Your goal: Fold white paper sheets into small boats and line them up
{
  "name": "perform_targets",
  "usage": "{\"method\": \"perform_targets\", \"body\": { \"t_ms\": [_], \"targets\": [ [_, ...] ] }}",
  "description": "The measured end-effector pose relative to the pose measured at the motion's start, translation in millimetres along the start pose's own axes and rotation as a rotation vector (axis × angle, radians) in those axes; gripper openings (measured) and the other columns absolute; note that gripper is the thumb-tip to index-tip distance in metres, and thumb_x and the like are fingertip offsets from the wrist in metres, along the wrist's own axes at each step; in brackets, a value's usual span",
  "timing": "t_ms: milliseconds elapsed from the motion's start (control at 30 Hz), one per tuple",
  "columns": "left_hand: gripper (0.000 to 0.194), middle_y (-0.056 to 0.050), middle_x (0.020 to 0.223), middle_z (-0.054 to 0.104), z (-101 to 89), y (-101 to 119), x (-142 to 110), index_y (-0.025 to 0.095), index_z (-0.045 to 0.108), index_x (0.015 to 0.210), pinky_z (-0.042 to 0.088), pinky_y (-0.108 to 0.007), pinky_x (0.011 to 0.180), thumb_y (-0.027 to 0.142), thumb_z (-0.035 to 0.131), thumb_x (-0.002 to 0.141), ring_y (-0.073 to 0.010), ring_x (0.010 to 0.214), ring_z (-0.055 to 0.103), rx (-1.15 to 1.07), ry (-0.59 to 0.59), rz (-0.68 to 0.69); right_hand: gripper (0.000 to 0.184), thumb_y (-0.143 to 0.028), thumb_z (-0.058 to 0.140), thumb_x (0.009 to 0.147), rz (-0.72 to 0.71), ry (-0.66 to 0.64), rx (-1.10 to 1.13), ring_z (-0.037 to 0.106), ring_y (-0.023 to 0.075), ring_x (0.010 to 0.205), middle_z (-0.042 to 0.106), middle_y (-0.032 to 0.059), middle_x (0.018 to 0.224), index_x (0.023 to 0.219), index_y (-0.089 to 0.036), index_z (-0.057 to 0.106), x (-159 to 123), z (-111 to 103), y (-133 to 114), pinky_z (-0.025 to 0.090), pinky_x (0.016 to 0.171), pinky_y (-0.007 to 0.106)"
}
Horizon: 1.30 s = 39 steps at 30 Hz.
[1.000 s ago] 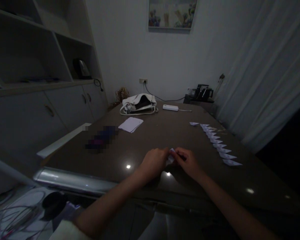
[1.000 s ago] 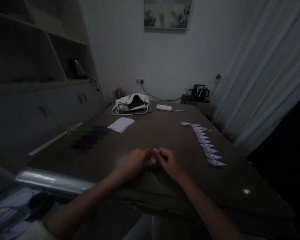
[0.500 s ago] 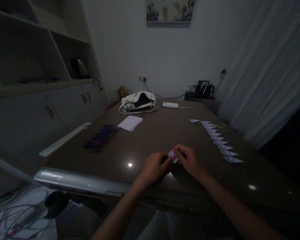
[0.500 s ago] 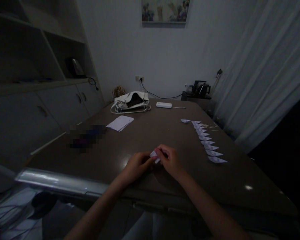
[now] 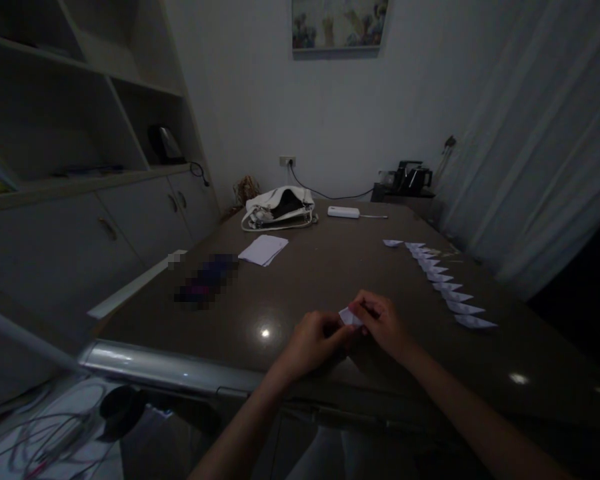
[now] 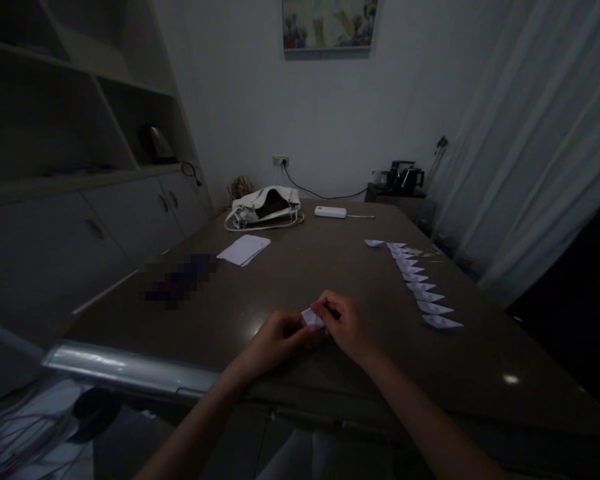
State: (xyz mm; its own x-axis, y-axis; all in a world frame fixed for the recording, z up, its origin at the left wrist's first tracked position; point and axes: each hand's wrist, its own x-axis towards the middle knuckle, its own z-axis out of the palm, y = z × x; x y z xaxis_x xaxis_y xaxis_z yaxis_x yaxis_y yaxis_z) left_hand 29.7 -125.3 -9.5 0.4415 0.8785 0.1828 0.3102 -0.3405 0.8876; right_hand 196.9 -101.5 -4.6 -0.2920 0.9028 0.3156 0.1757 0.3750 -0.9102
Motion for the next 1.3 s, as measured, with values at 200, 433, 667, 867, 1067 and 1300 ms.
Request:
{"method": "perform_targets", "body": {
  "t_ms": [200,433,667,867,1067,1300],
  "targets": [
    [0.036,-0.002,0.060,0.058,-3.9,3.6,-2.7,0.011,0.062,0.064,0.034,-0.019,0.052,0.038,0.052,0.085,-0.0099,0.055,0.049,-0.101,0.057,-0.008,0.035,-0.051,0.055,0.082,0.065,-0.059,0.030,0.045,0.0090,0.043,0.052,-0.0020,0.059,0.071,-0.018,0.053,0.5,0.7,2.6,0.035,0.040,0.020],
    [0.036,-0.001,0.063,0.058,-1.1,6.1,-2.8,0.011,0.063,0.072,0.036,-0.019,0.053,0.041,0.049,0.087,-0.0106,0.058,0.051,-0.146,0.118,-0.012,0.036,-0.049,0.056,0.083,-0.010,-0.093,-0.036,0.046,0.0101,0.047,0.049,-0.0019,0.056,0.068,-0.017,0.057,2.7,-1.7,1.9,0.035,0.044,0.021],
    [0.052,-0.001,0.056,0.054,1.2,-0.3,-2.7,0.012,0.058,0.064,0.033,-0.019,0.048,0.052,0.038,0.089,-0.0104,0.051,0.049,-0.027,0.100,-0.084,0.035,-0.049,0.055,0.083,-0.008,-0.116,-0.058,0.046,0.0111,0.051,0.048,-0.0016,0.058,0.069,-0.017,0.057,1.3,-0.7,0.9,0.035,0.048,0.021],
    [0.051,0.000,0.052,0.051,-0.8,1.2,-2.1,0.012,0.056,0.062,0.032,-0.019,0.047,0.053,0.040,0.088,-0.0093,0.048,0.046,-0.078,0.084,-0.110,0.038,-0.049,0.049,0.087,-0.007,-0.162,-0.081,0.044,0.0104,0.049,0.046,-0.0025,0.055,0.066,-0.017,0.053,-0.4,0.4,-2.5,0.034,0.047,0.021],
    [0.048,-0.001,0.056,0.052,-0.8,2.5,-0.8,0.013,0.055,0.064,0.033,-0.020,0.050,0.049,0.037,0.090,-0.0109,0.053,0.048,-0.082,0.092,-0.075,0.039,-0.045,0.050,0.087,-0.059,-0.045,-0.094,0.043,0.0103,0.047,0.045,-0.0025,0.051,0.060,-0.017,0.051,1.4,-1.6,-6.2,0.032,0.047,0.022],
    [0.046,0.002,0.052,0.046,-3.9,3.7,-3.6,0.014,0.050,0.060,0.030,-0.020,0.048,0.048,0.038,0.090,-0.0096,0.049,0.043,-0.067,0.056,-0.088,0.031,-0.042,0.054,0.084,0.029,-0.056,0.077,0.043,0.0089,0.047,0.047,-0.0029,0.056,0.066,-0.016,0.055,2.4,-0.7,-5.2,0.033,0.045,0.021]
  ]
}}
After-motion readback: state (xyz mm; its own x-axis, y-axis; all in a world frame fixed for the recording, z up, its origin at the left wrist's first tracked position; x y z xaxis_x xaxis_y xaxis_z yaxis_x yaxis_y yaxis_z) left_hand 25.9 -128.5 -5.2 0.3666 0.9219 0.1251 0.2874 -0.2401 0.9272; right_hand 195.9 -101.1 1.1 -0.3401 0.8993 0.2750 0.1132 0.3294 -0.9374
